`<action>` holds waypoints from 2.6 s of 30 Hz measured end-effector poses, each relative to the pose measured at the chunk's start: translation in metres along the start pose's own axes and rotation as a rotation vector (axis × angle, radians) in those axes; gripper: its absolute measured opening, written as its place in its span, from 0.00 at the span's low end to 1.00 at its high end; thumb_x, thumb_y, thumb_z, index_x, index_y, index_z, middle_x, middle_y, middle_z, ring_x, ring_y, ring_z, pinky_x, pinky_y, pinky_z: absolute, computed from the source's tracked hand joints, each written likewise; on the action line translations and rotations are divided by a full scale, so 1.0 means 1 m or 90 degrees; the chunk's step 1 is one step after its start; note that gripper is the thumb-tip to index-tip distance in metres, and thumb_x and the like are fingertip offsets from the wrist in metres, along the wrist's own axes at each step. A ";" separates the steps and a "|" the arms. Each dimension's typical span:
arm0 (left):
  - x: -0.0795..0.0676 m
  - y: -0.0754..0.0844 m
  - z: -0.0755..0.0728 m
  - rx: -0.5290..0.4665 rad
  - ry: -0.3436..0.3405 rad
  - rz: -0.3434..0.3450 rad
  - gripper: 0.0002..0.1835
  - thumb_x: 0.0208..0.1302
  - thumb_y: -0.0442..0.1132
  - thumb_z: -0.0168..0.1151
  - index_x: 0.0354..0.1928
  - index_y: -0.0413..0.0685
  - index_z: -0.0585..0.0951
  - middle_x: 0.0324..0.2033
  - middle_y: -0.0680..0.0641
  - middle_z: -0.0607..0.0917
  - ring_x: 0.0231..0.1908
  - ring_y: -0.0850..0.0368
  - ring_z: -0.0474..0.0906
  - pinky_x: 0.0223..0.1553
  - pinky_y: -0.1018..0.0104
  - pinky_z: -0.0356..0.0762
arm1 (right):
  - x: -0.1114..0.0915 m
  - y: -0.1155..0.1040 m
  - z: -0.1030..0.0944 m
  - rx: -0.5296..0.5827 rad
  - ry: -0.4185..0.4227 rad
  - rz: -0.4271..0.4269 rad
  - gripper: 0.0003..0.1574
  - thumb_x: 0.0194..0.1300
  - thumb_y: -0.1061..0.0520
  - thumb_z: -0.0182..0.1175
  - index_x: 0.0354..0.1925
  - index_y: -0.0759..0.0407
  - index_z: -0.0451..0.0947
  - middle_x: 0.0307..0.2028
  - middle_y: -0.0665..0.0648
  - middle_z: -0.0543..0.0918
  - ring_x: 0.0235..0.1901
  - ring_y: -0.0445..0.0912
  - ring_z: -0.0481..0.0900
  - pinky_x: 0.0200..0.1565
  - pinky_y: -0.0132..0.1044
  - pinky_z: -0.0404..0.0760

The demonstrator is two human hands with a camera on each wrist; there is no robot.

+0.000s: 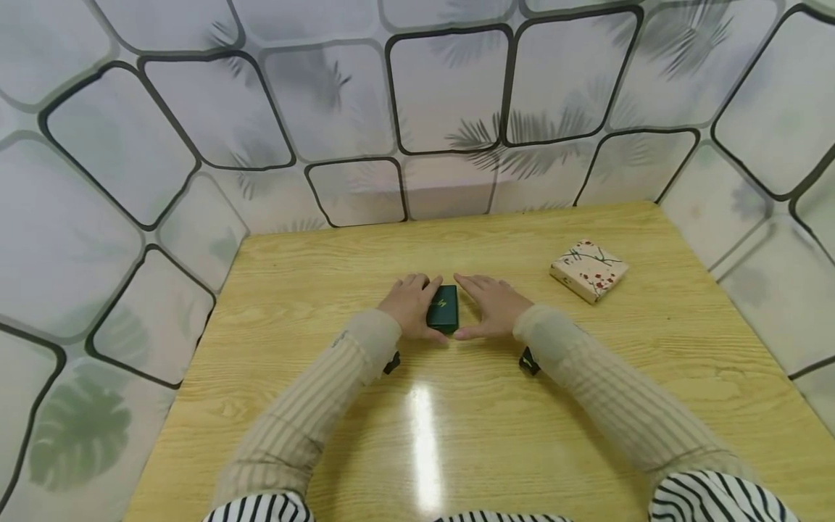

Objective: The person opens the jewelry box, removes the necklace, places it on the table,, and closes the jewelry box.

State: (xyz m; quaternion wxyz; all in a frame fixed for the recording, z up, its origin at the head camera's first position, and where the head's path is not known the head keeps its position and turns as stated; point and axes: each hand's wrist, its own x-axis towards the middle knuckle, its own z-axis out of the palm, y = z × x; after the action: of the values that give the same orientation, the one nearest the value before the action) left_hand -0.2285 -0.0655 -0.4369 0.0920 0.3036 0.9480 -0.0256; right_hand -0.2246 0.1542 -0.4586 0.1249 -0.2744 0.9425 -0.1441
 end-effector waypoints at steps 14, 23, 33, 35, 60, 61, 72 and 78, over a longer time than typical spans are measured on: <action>0.000 0.002 0.002 -0.078 -0.012 -0.010 0.61 0.45 0.70 0.68 0.75 0.46 0.54 0.64 0.42 0.64 0.62 0.48 0.61 0.61 0.58 0.68 | 0.008 -0.003 0.008 0.018 -0.029 -0.003 0.74 0.48 0.18 0.58 0.77 0.53 0.38 0.73 0.61 0.53 0.71 0.58 0.51 0.64 0.65 0.54; 0.004 0.000 0.003 -0.101 -0.012 -0.009 0.60 0.45 0.70 0.68 0.75 0.47 0.54 0.63 0.43 0.65 0.61 0.49 0.61 0.60 0.57 0.68 | 0.011 0.002 0.008 0.031 -0.009 -0.044 0.70 0.53 0.23 0.60 0.76 0.58 0.42 0.71 0.63 0.57 0.69 0.57 0.56 0.67 0.56 0.56; 0.003 0.000 0.002 -0.103 -0.015 -0.008 0.58 0.46 0.69 0.69 0.74 0.47 0.56 0.63 0.44 0.67 0.61 0.49 0.62 0.61 0.57 0.67 | 0.008 -0.002 0.004 0.053 -0.019 -0.049 0.69 0.54 0.32 0.67 0.76 0.60 0.42 0.70 0.63 0.58 0.68 0.57 0.58 0.67 0.52 0.57; 0.002 0.001 0.002 -0.112 -0.010 -0.005 0.58 0.46 0.69 0.69 0.73 0.47 0.57 0.63 0.43 0.67 0.61 0.49 0.62 0.61 0.56 0.67 | 0.008 -0.003 0.003 0.057 -0.023 -0.045 0.69 0.53 0.33 0.68 0.76 0.61 0.41 0.70 0.63 0.59 0.68 0.57 0.59 0.67 0.51 0.58; 0.001 0.008 0.004 -0.184 0.037 0.000 0.57 0.42 0.70 0.71 0.70 0.46 0.62 0.59 0.45 0.70 0.55 0.51 0.67 0.56 0.57 0.71 | 0.003 0.009 0.002 0.110 -0.006 -0.036 0.68 0.46 0.27 0.69 0.72 0.61 0.54 0.63 0.60 0.69 0.61 0.54 0.66 0.62 0.50 0.67; 0.001 0.008 0.005 -0.187 0.039 0.002 0.57 0.42 0.70 0.71 0.70 0.46 0.62 0.59 0.45 0.70 0.55 0.51 0.67 0.56 0.57 0.71 | 0.003 0.010 0.002 0.109 -0.005 -0.037 0.68 0.46 0.26 0.68 0.72 0.61 0.54 0.64 0.59 0.69 0.60 0.53 0.66 0.62 0.50 0.67; -0.001 0.008 0.007 -0.220 0.056 0.005 0.58 0.41 0.71 0.70 0.69 0.46 0.62 0.60 0.45 0.70 0.54 0.53 0.68 0.56 0.58 0.71 | 0.005 0.023 0.006 0.152 -0.002 -0.069 0.67 0.44 0.23 0.66 0.70 0.60 0.59 0.65 0.58 0.68 0.62 0.52 0.65 0.64 0.51 0.63; -0.003 0.008 0.007 -0.231 0.061 0.008 0.57 0.41 0.71 0.71 0.69 0.46 0.63 0.60 0.46 0.70 0.54 0.53 0.68 0.56 0.59 0.71 | 0.002 0.020 0.004 0.157 -0.010 -0.053 0.66 0.46 0.25 0.68 0.70 0.62 0.59 0.66 0.60 0.67 0.64 0.54 0.63 0.65 0.52 0.62</action>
State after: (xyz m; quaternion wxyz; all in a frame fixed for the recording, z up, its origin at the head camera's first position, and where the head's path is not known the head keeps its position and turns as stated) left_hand -0.2200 -0.0613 -0.4435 0.0999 0.2885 0.9385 0.1611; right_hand -0.2343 0.1679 -0.4696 0.1590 -0.2971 0.9043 -0.2621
